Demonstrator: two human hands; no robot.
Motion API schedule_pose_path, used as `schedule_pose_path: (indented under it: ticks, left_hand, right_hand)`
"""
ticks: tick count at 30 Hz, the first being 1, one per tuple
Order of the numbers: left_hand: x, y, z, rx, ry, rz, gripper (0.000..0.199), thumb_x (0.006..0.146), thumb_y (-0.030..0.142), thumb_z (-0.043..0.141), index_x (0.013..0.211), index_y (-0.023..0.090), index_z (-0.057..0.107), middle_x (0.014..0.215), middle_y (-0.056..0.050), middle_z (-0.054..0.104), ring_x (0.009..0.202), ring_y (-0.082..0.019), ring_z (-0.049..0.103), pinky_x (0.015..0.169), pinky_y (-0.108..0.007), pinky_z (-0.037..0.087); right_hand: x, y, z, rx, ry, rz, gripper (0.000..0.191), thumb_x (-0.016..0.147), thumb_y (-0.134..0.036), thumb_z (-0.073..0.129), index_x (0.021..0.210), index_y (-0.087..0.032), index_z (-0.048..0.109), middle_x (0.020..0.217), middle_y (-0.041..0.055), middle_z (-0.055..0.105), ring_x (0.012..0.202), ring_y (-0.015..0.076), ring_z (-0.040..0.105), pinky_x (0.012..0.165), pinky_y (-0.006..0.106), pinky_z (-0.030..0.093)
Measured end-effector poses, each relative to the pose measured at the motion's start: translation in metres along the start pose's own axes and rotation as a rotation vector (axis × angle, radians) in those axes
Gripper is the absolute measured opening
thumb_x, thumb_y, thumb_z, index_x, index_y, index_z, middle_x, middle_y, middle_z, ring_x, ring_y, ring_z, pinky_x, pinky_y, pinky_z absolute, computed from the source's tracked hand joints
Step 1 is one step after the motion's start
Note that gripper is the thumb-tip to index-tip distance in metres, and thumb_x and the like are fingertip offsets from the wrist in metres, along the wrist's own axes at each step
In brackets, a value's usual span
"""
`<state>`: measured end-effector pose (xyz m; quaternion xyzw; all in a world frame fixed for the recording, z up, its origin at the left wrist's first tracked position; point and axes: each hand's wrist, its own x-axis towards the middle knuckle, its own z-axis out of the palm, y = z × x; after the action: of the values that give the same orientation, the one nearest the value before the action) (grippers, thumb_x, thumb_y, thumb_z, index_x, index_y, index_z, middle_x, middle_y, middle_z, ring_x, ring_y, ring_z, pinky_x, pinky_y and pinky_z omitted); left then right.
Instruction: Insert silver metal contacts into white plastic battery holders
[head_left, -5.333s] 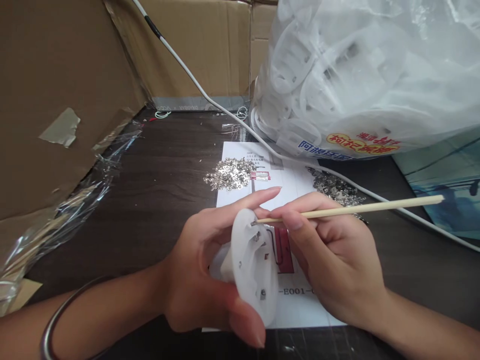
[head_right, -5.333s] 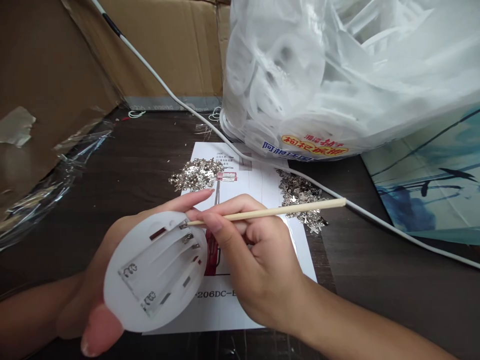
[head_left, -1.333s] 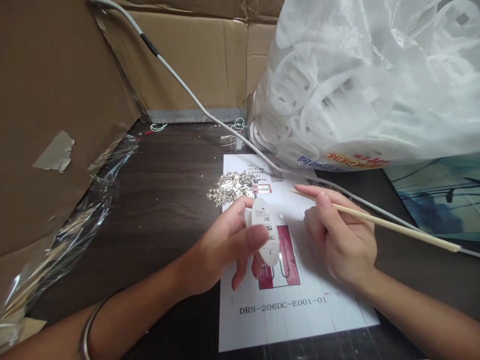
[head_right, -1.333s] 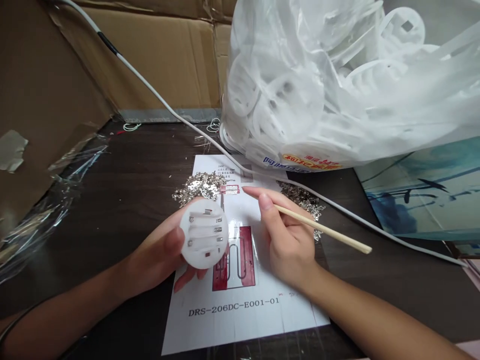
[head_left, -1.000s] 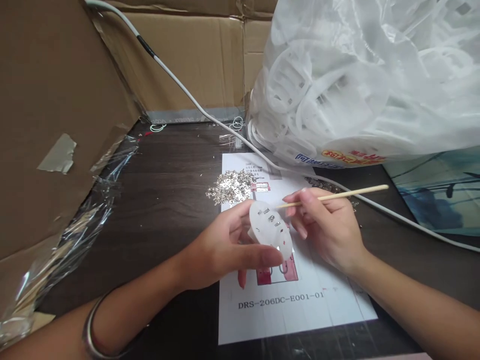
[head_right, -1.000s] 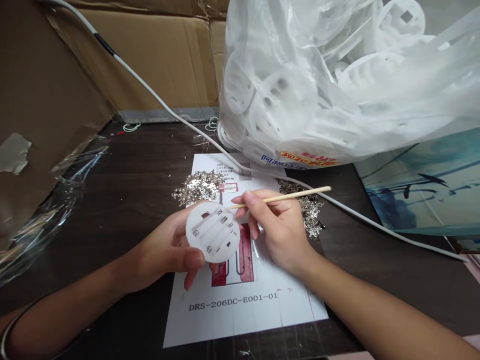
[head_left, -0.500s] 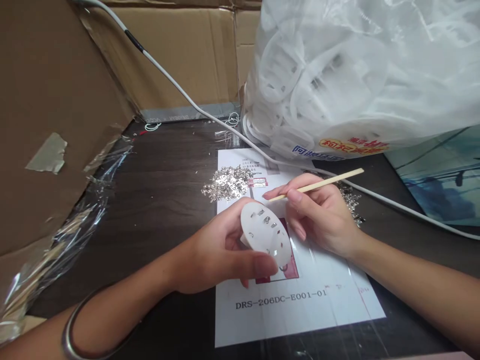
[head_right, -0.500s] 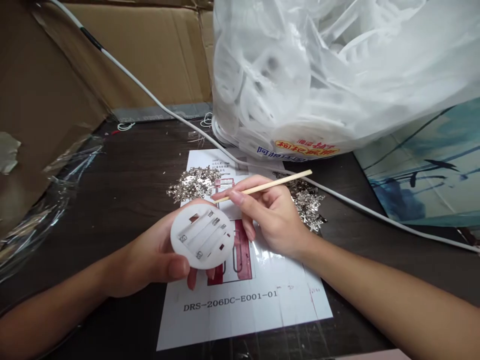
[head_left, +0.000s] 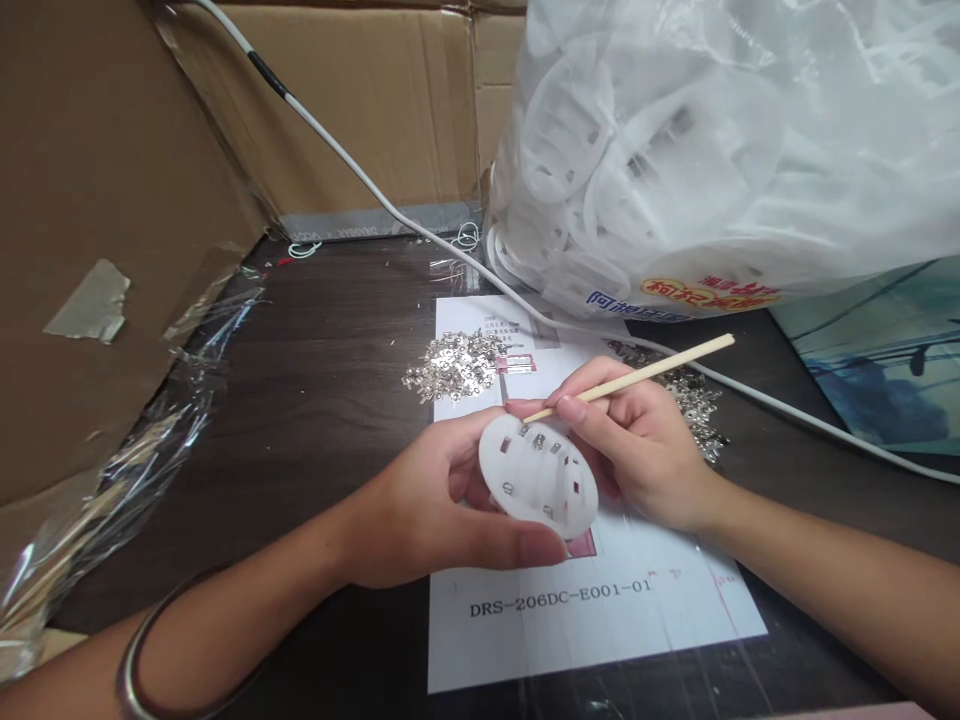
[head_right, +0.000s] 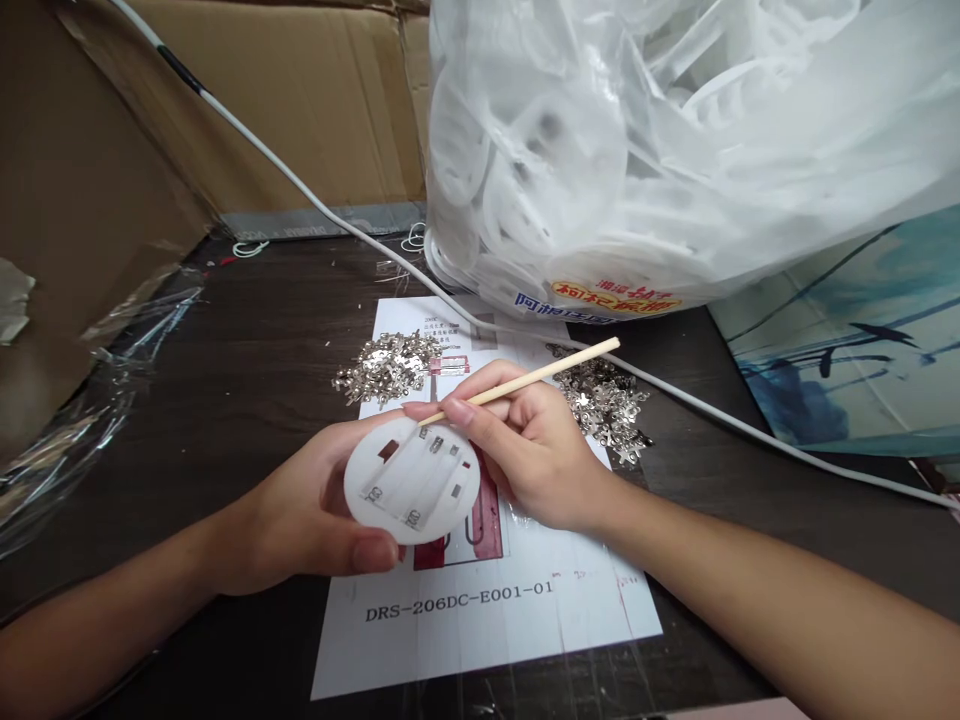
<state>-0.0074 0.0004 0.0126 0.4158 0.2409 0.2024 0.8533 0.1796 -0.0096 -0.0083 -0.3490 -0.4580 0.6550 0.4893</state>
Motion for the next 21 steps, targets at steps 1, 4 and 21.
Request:
schedule_pose_path:
  ticks: [1, 4, 21]
  left_hand:
    - [-0.0001, -0.0002, 0.0005, 0.004, 0.012, 0.006, 0.032, 0.072, 0.017, 0.08, 0.1, 0.015, 0.063, 0.085, -0.002, 0.072, 0.08, -0.014, 0.068, 0.071, -0.023, 0.054]
    - [-0.0001, -0.0012, 0.0026, 0.024, 0.042, 0.029, 0.032, 0.074, 0.02, 0.079, 0.101, 0.016, 0.062, 0.084, -0.003, 0.072, 0.077, -0.014, 0.067, 0.066, -0.021, 0.052]
    - [-0.0046, -0.0058, 0.0019, 0.1, 0.061, 0.066, 0.044, 0.073, 0.019, 0.079, 0.112, 0.019, 0.058, 0.086, -0.002, 0.07, 0.074, -0.012, 0.063, 0.065, -0.018, 0.049]
  right_hand:
    - [0.0001, -0.0002, 0.0001, 0.019, -0.008, -0.006, 0.013, 0.091, -0.027, 0.065, 0.081, -0.021, 0.061, 0.086, 0.0026, 0.077, 0.057, 0.0097, 0.066, 0.04, 0.018, 0.044]
    - [0.0005, -0.0015, 0.0011, 0.009, -0.007, -0.022, 0.014, 0.09, -0.027, 0.065, 0.079, -0.02, 0.061, 0.087, 0.0035, 0.076, 0.07, 0.0131, 0.07, 0.048, 0.021, 0.05]
    - [-0.0027, -0.0004, -0.0009, -0.152, -0.036, -0.032, 0.013, 0.093, -0.028, 0.061, 0.083, -0.021, 0.059, 0.07, -0.0006, 0.065, 0.058, 0.0094, 0.057, 0.047, 0.021, 0.042]
